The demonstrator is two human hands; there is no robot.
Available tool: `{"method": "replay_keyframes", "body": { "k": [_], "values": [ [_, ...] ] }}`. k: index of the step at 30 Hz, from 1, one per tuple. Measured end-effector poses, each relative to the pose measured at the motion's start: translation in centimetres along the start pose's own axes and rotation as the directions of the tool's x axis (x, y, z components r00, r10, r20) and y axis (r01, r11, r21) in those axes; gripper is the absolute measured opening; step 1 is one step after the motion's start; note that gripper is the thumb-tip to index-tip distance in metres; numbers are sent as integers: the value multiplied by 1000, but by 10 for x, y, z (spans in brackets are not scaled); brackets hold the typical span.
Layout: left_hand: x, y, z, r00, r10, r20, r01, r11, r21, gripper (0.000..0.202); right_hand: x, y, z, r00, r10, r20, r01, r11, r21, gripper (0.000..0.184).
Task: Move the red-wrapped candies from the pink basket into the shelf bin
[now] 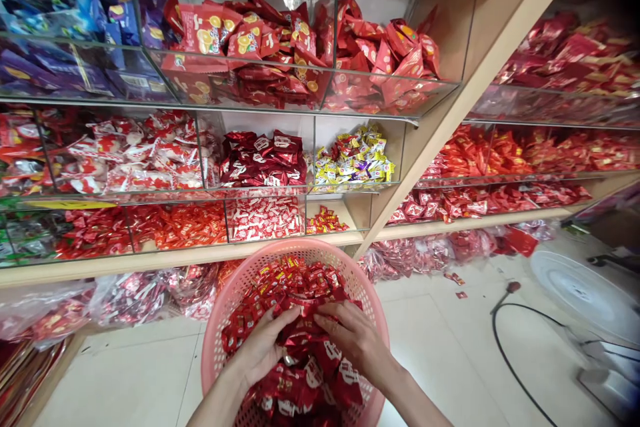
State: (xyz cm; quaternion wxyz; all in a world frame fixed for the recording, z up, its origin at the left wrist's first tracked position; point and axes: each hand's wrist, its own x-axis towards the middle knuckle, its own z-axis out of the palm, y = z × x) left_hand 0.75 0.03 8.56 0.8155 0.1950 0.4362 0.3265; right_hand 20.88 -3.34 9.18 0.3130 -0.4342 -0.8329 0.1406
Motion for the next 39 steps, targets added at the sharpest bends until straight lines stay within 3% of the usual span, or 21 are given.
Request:
{"method": "replay_keyframes", "body": {
  "k": [3,6,10,13,19,21,25,27,30,32,35,37,39],
  "values": [
    [4,1,-3,998,-9,-64,8,1000,-18,27,2,3,-10,994,90,-59,-78,981,178,31],
    [5,4,-8,997,5,-75,-6,1000,-8,23,2,12,-23,956,282,-79,-246,921,301,19],
    [3,7,-12,997,16,-81,-16,1000,-4,20,-5,31,-36,860,510,-11,-482,820,310,19],
    [2,8,-12,995,20,-93,-21,1000,-4,23,-13,42,-39,824,558,99,-560,777,288,20],
    [0,6,-12,997,15,-72,-14,1000,18,24,-11,56,-49,800,467,376,-515,856,34,19],
    [0,4,-12,997,-2,-78,3,1000,17,23,-3,61,-52,753,460,470,-466,878,-111,17],
    [-2,2,-10,997,-10,-73,10,1000,0,24,14,66,-44,604,489,630,-394,870,-298,16],
    [-4,3,-7,998,-16,-68,15,1000,-8,24,21,63,-36,583,510,632,-391,859,-332,15],
    [-8,6,-3,999,-34,-34,34,999,-1,24,27,52,-26,598,565,569,-406,825,-393,17],
    [-10,7,-1,999,-37,-8,37,999,6,25,31,43,-25,634,598,490,-411,797,-442,21],
    [-9,8,1,999,-45,11,45,999,-22,32,35,29,-26,769,529,358,-380,830,-409,25],
    [-7,7,3,997,-73,18,74,995,-74,37,36,18,-26,875,380,301,-299,912,-283,25],
    [-6,6,4,994,-104,27,107,987,-124,41,35,9,-24,937,231,261,-193,968,-162,32]
  ]
}}
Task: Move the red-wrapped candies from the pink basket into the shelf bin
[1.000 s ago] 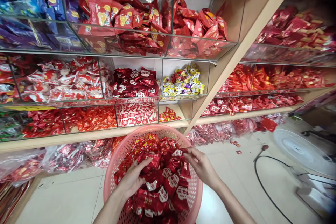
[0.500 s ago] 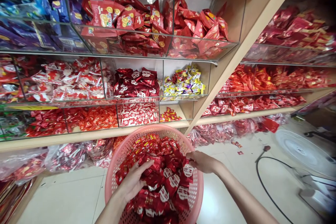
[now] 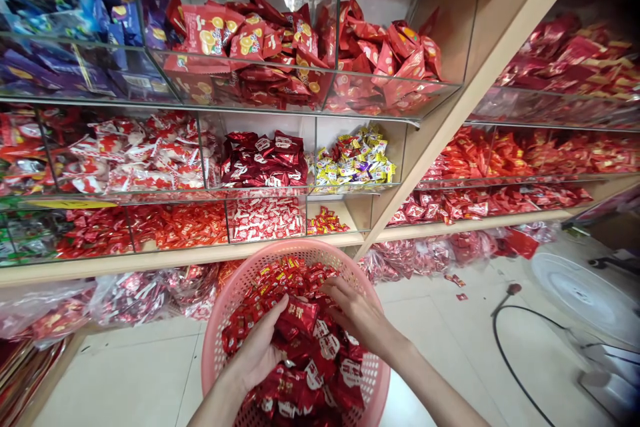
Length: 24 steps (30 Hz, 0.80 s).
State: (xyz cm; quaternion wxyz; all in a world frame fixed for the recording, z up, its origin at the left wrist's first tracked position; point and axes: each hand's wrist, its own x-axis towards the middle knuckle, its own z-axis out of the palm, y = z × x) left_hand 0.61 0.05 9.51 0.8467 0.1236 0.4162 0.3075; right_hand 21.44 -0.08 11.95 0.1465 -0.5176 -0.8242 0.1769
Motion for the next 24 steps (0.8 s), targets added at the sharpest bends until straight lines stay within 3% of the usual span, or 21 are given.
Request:
{"method": "replay_keyframes", "body": {
  "k": [4,9,13,18,21,24],
  "values": [
    [0,0,1,999,-24,24,25,999,-40,44,-5,-12,9,991,-121,-60,120,993,-18,38],
    [-2,-2,3,999,-39,33,40,998,-43,49,-9,-10,21,963,-246,-106,234,966,-114,40],
    [-2,-4,4,992,-89,89,92,995,-28,53,-8,-4,22,938,-282,-200,283,959,-20,34],
    [-2,-1,-1,994,-51,97,46,998,49,58,-2,7,2,927,-91,-364,217,922,320,26],
    [-3,4,-8,998,8,66,-14,996,83,56,-3,24,-6,943,103,-316,49,897,440,25],
    [-5,10,-13,999,26,44,-30,995,93,56,-8,42,3,943,280,-179,-140,823,550,34]
  ]
}}
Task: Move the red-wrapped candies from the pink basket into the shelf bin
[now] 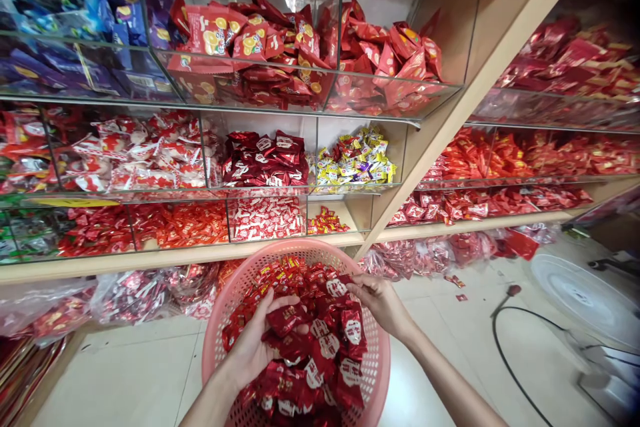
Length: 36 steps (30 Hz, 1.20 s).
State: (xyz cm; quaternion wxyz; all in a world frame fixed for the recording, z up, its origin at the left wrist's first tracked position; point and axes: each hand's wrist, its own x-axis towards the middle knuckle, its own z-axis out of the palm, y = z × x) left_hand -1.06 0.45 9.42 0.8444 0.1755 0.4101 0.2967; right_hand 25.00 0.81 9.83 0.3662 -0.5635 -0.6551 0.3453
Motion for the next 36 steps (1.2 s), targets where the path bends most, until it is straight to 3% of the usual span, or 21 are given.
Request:
{"method": "replay_keyframes", "body": {
  "k": [2,5,9,13,16,19,21,23,26,29,33,36],
  "values": [
    [-1,3,-1,1000,11,-15,-11,1000,-2,55,-4,13,6,993,100,62,-104,992,64,39],
    [-2,5,-1,999,29,-20,-29,1000,-11,52,-8,27,22,979,155,134,-166,983,74,42],
    [-2,4,1,1000,28,-5,-28,1000,-5,53,-5,36,40,966,176,192,-168,984,-57,37],
    [-2,3,1,1000,25,-3,-25,1000,-7,53,3,43,44,954,183,239,-128,966,-226,29],
    [-4,3,2,999,29,16,-29,1000,-7,53,3,45,41,952,199,234,-128,949,-287,21],
    [-6,5,5,999,9,40,-9,1000,-7,55,-2,39,39,969,198,145,-126,908,-399,8],
    [-7,6,7,998,1,58,-1,1000,-13,53,-5,28,38,989,123,84,-70,881,-468,16],
    [-7,5,7,997,6,77,-5,1000,-11,49,-7,13,38,996,-11,93,54,885,-463,24],
    [-5,1,5,994,10,108,-10,1000,2,45,-9,-14,39,957,-211,197,269,903,-336,35],
    [-2,-3,0,991,0,137,2,1000,-13,47,-10,-30,42,912,-317,261,388,875,-290,38],
    [0,-4,-4,987,-2,158,8,999,-38,49,-12,-26,47,869,-392,301,476,829,-294,36],
    [1,-4,-3,987,-27,158,33,999,-38,50,-12,-18,50,853,-450,266,514,813,-274,32]
  ]
}}
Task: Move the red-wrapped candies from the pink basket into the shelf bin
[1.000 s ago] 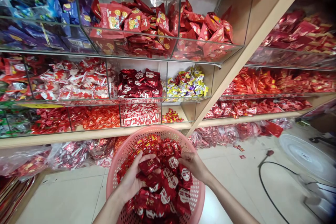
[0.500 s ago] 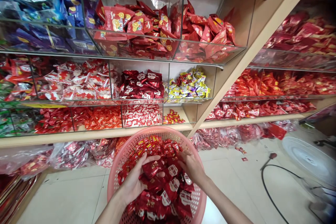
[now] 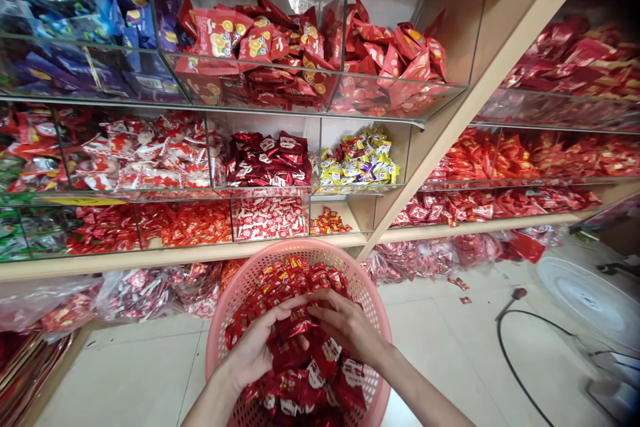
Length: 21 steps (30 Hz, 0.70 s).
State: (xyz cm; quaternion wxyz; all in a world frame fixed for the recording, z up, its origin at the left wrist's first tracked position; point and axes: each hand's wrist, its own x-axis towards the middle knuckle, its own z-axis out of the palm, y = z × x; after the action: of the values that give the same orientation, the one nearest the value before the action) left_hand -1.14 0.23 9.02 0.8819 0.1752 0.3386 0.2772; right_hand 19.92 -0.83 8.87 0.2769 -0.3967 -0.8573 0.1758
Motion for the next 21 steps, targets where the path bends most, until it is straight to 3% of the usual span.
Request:
{"method": "replay_keyframes", "body": {
  "k": [5,9,14,18,21],
  "values": [
    [2,2,0,1000,16,-14,-16,1000,-4,45,-1,0,-1,998,34,-51,-26,988,150,27],
    [-4,14,-9,990,90,-106,-82,994,74,43,-1,1,-6,966,250,-62,-218,920,325,20],
    [-16,32,-24,967,185,-176,-169,980,102,46,-12,13,4,873,436,220,-487,811,325,21],
    [-19,38,-28,968,205,-143,-194,977,85,48,-19,16,16,786,400,472,-595,696,402,19],
    [-18,37,-28,968,216,-130,-206,975,89,47,-19,15,21,745,373,553,-627,674,390,16]
  ]
}}
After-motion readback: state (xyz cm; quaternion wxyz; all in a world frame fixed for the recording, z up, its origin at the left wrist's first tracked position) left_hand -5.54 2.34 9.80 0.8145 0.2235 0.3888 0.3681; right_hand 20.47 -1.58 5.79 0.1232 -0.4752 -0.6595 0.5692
